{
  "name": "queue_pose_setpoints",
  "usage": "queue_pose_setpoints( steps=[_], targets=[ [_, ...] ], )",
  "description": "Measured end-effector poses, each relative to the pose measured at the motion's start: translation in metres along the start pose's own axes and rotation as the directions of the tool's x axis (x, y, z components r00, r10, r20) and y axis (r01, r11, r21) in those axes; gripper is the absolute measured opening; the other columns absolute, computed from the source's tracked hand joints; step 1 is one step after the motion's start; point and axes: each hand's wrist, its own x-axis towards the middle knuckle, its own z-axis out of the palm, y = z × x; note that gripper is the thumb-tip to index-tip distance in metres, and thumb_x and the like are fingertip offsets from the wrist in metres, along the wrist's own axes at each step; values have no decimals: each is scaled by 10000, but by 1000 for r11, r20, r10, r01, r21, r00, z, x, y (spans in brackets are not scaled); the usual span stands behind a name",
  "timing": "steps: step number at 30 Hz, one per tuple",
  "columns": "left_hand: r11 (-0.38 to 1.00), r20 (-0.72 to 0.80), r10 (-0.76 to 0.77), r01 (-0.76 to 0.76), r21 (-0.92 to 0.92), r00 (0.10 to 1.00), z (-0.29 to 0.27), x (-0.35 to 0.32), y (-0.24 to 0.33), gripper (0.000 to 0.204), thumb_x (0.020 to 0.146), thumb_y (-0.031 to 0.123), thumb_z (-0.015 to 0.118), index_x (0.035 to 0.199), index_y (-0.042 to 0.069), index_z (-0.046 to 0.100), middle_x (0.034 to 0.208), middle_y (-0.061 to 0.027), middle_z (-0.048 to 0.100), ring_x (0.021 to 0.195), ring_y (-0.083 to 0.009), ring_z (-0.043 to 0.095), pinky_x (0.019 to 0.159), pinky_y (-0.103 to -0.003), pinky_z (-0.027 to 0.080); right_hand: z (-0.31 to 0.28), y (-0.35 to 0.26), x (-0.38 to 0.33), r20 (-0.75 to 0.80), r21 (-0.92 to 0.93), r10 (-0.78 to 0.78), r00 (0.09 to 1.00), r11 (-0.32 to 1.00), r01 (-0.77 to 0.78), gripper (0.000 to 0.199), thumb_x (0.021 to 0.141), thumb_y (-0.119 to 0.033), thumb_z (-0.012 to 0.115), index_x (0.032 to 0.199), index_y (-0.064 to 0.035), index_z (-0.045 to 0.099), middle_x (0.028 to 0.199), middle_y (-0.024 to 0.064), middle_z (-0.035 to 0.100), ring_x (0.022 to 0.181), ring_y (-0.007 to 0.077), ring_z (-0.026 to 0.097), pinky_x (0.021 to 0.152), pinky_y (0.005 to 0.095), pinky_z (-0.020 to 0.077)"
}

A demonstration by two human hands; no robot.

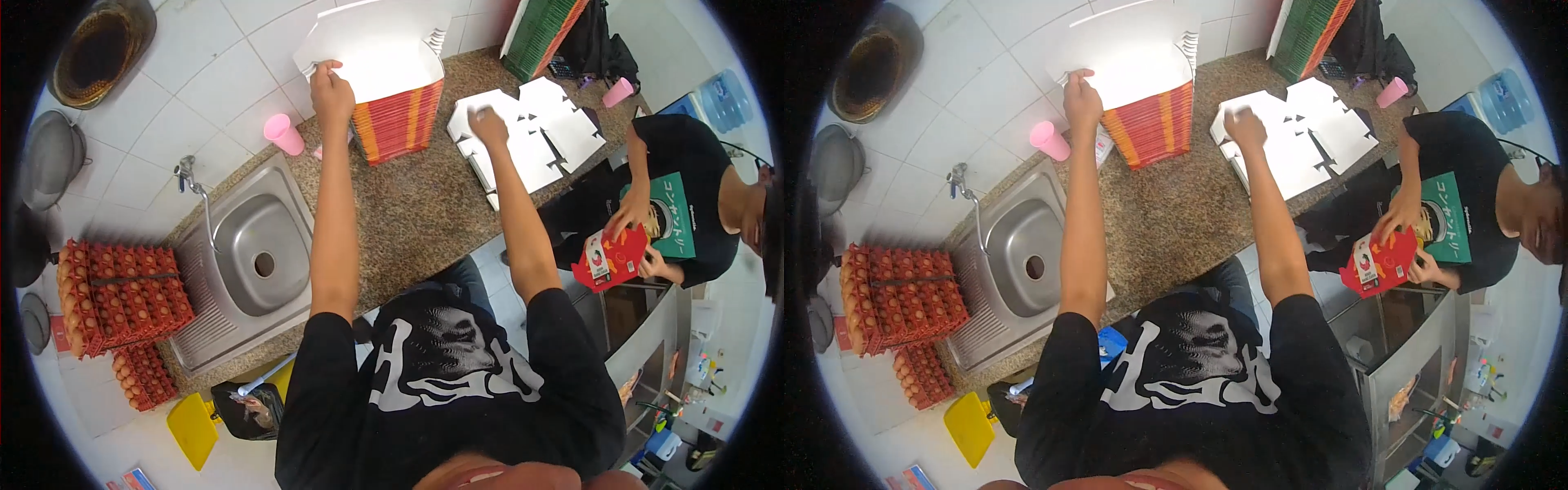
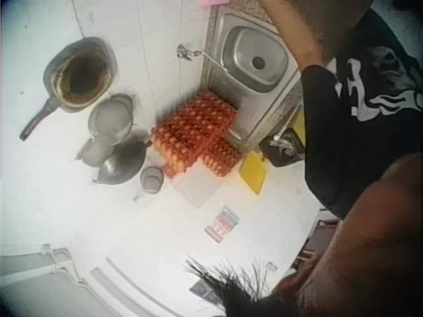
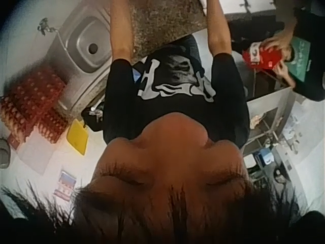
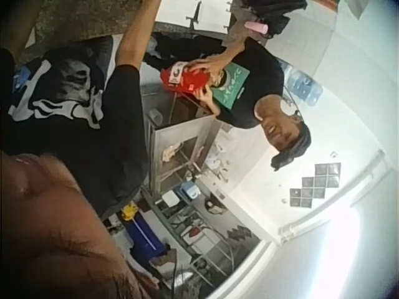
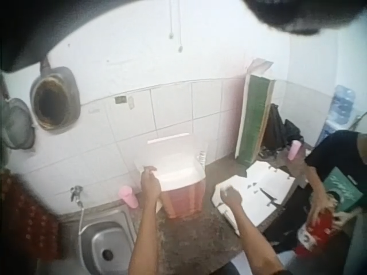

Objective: The person is folding flat cardboard sheets into pizza boxes and stacking them on a shelf in a commercial kitchen environment.

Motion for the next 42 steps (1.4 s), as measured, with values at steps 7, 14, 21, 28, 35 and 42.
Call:
queue_pose_setpoints(
  steps=[7, 14, 21, 28, 35, 42],
  targets=[
    [999, -28, 20, -21, -26, 999, 3, 6, -5, 213, 931, 94, 419, 989, 112, 623, 1037, -158, 609, 984, -342, 589, 864, -422, 446, 42, 166, -67, 344, -266, -56, 937, 951, 155, 969, 730, -691, 675, 1484, -171, 361, 1523, 302, 224, 1393, 458, 279, 1144, 499, 237],
    [910, 57, -142, 153, -385, 988, -13, -13, 12, 287, 980, 187, 408, 1115, 34, 610, 1125, -135, 620, 1111, -267, 572, 916, -370, 440, 1, 170, -56, 464, -60, -45, 884, 995, 83, 807, 699, -613, 759, 1357, -192, 556, 1483, 186, 399, 1376, 317, 384, 1113, 375, 329],
    [705, 34, -343, 281, -651, 939, -30, -126, -33, 287, 1020, 211, 450, 1225, 26, 530, 1149, -102, 601, 930, -205, 619, 766, -315, 488, -13, 177, -57, 542, 146, -59, 838, 989, -25, 629, 770, -486, 752, 1264, -113, 637, 1454, 168, 454, 1349, 314, 427, 1097, 374, 333],
    [670, 462, -410, 604, -432, 786, -28, -259, -63, 266, 985, 215, 555, 1194, 52, 575, 1034, -62, 644, 807, -121, 633, 669, -245, 472, -5, 184, -54, 391, 226, -126, 912, 973, 38, 417, 813, -360, 742, 1084, -47, 695, 1226, 167, 642, 1186, 296, 581, 970, 378, 452],
    [732, 706, -242, 602, -318, 666, -28, -268, -52, 239, 970, 231, 585, 1131, 60, 625, 944, -46, 672, 791, -101, 637, 657, -235, 479, -17, 144, -73, -491, 103, -78, 868, 984, 146, 194, 896, -181, 588, 925, -28, 704, 815, 192, 693, 755, 317, 695, 690, 387, 523],
    [717, 797, -208, 642, -270, 567, 7, -255, -23, 274, 968, 252, 593, 1116, 25, 630, 944, -58, 681, 804, -108, 640, 696, -240, 498, -25, 117, -102, -713, 310, 61, 699, 921, 236, 225, 897, -186, 658, 963, 24, 708, 847, 145, 728, 768, 200, 708, 698, 327, 533]
  ],
)
